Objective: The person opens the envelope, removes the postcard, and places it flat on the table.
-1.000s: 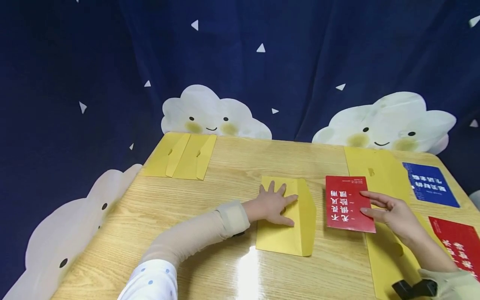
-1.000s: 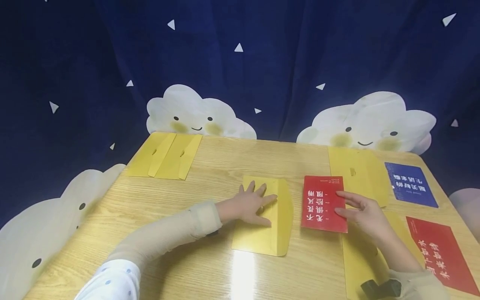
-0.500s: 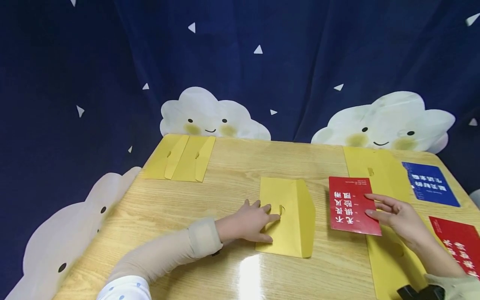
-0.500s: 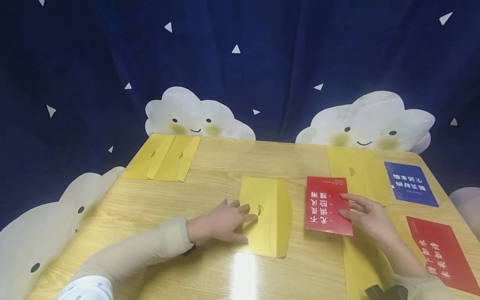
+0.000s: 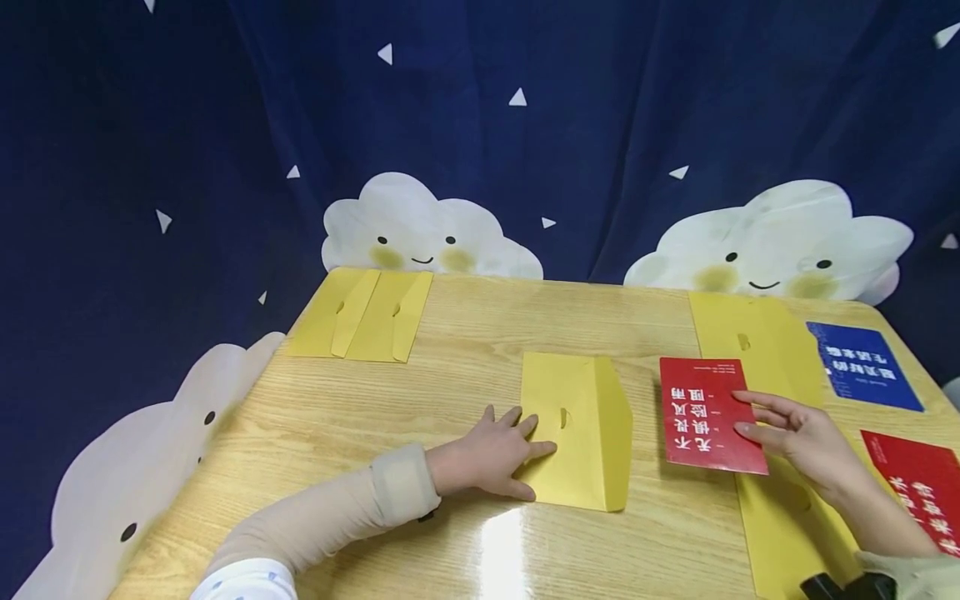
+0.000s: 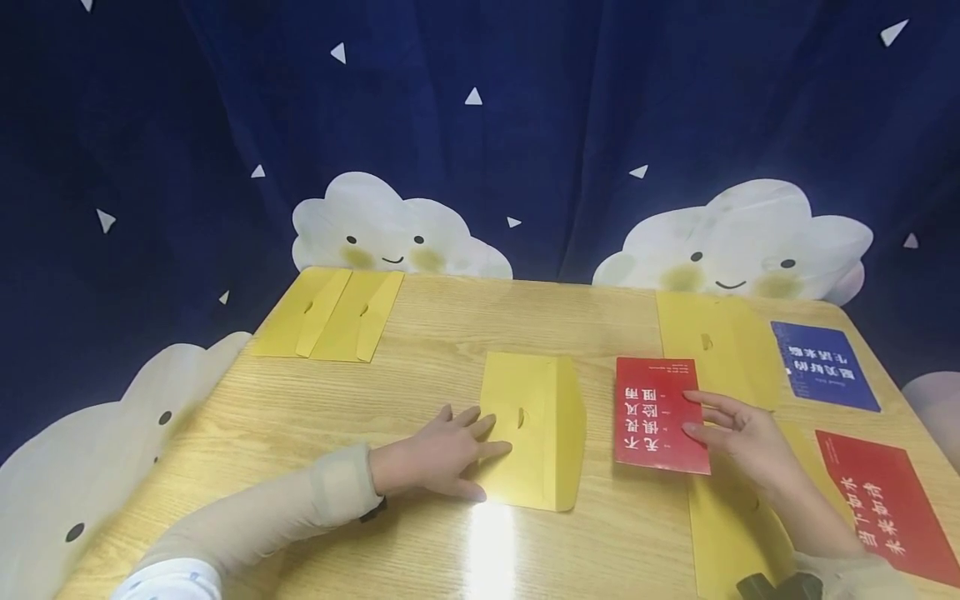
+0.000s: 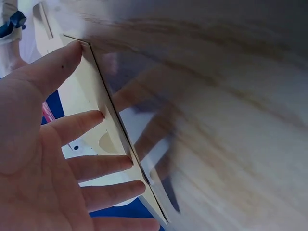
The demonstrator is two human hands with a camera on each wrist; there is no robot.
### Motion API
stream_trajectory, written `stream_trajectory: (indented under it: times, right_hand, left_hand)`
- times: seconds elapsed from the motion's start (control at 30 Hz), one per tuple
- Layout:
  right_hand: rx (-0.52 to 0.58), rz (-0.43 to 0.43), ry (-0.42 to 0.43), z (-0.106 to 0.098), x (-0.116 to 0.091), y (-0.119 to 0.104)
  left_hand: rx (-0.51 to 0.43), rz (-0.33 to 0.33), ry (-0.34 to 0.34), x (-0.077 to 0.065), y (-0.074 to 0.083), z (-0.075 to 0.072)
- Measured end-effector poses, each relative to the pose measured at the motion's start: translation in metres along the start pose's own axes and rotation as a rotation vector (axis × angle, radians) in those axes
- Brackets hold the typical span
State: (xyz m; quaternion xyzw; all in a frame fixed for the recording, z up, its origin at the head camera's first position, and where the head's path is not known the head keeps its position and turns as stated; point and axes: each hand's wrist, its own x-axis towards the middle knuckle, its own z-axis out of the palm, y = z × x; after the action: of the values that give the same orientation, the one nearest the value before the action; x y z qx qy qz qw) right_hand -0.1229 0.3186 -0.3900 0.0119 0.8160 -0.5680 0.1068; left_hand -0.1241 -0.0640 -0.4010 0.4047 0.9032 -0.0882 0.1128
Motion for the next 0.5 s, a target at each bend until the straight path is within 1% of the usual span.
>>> stream_trajectory:
  times: [0.1,0.33,0.5]
  right_hand:
    - [-0.005,-0.005,0.0,0.0,0.002,0.0]
    - [-0.084,0.011,0.02,0.002,0.009,-0.002]
    - [-0.003,0.02,0.009,0.002,0.02,-0.004]
  left_hand:
    - [-0.001,0.003,-0.004,0.003,-0.001,0.0]
    - [-0.01,-0.003,0.0,0.012,-0.009,0.0]
    - [-0.051,-0.008,-0.009,0.022,-0.017,0.0]
